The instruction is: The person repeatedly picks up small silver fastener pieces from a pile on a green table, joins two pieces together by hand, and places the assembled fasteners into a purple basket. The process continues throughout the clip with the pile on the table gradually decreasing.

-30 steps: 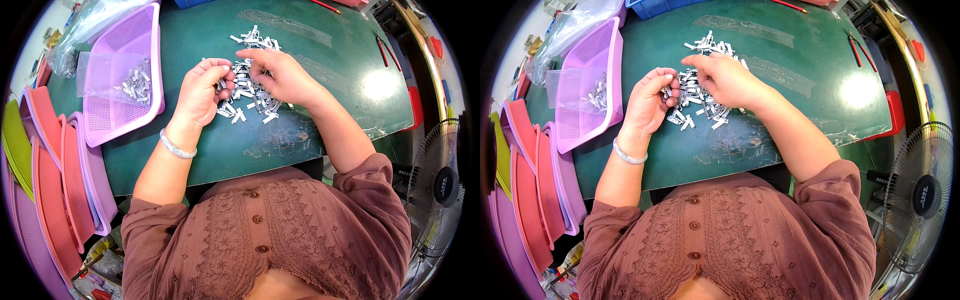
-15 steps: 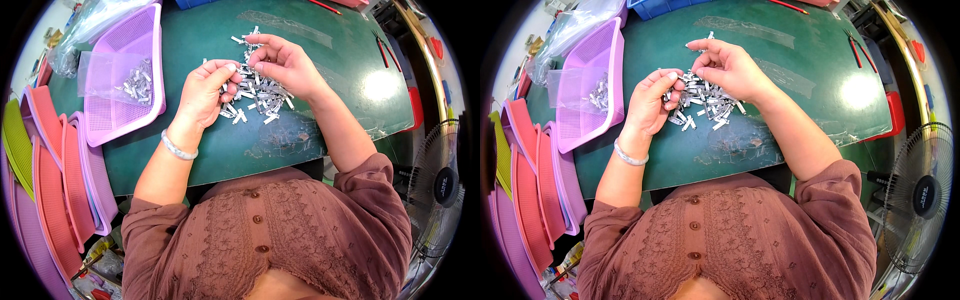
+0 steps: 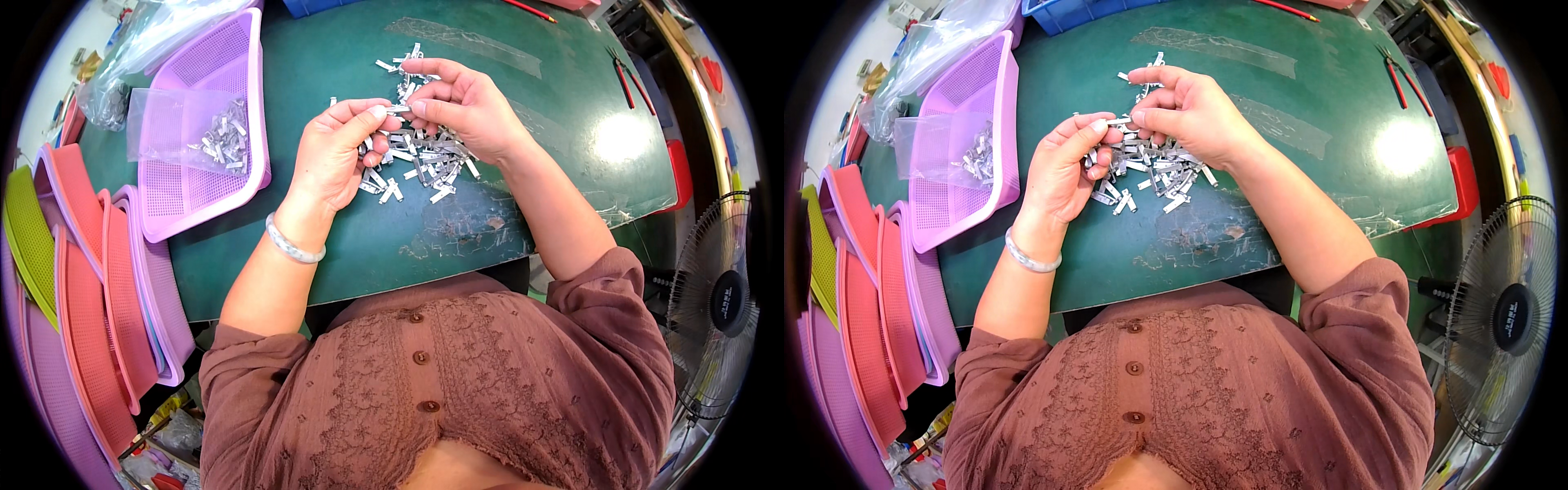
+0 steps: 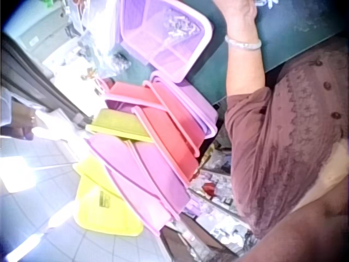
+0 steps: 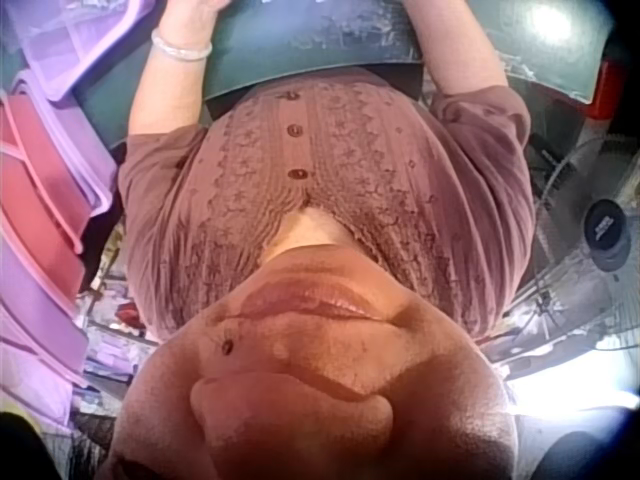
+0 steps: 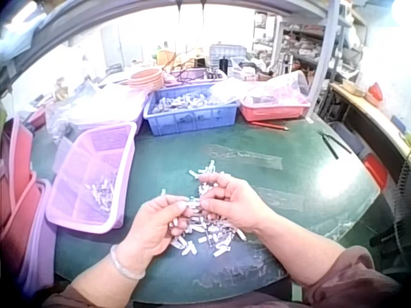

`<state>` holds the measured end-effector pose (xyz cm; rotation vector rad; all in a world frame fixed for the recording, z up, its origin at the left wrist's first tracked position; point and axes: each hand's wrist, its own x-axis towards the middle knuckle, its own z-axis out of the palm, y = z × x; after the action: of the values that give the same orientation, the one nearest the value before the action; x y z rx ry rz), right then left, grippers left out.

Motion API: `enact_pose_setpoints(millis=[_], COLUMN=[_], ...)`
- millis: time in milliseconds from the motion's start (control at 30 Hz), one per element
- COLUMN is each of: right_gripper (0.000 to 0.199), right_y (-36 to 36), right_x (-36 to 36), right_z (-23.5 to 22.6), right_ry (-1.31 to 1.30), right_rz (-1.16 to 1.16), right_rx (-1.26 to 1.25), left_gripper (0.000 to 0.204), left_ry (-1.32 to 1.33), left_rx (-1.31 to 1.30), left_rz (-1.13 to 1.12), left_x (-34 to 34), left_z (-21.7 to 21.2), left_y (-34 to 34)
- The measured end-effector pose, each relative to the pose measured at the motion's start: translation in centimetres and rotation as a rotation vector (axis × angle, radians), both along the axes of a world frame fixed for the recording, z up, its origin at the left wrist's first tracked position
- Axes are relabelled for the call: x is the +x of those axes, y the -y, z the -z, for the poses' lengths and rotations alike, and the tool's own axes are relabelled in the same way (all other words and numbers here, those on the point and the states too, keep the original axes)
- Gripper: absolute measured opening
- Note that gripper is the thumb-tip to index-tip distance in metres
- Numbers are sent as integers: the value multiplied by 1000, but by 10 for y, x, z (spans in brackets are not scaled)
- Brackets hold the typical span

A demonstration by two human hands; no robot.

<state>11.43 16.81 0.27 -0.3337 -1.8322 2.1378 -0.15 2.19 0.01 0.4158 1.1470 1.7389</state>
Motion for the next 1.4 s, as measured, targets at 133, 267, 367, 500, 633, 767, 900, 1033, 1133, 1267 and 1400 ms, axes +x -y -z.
enact_pose_setpoints(millis=[133,267,367,500,633,767,900,1033,1133,1267,1400], right_gripper=[43,43,43,44,46,48,48,48,48,46,41], right_y=[0,0,1,0,1,2,3,3,3,3,0], right_x=[0,0,0,-1,0,0,0,0,0,0,0], right_z=[0,1,0,2,2,1,1,1,2,3,8], right_ry=[12,5,-4,-26,-22,-47,-78,-93,-96,-115,-64], right_rz=[8,15,26,27,32,31,25,19,12,11,51], right_rx=[-7,12,19,69,142,203,224,253,272,268,566], left_gripper=[15,16,17,17,14,12,14,13,14,17,16], left_ry=[9,26,46,81,38,22,-15,-43,-46,2,173], left_rx=[4,9,11,3,-1,-3,-9,-27,-30,7,73], left_rz=[19,26,29,37,36,23,2,-13,-16,-28,-39], left_x=[-1,-1,-2,-2,-1,0,0,0,0,-2,-9], left_z=[0,0,2,0,0,0,2,0,0,3,5], left_y=[0,1,1,1,1,0,0,0,0,0,-1])
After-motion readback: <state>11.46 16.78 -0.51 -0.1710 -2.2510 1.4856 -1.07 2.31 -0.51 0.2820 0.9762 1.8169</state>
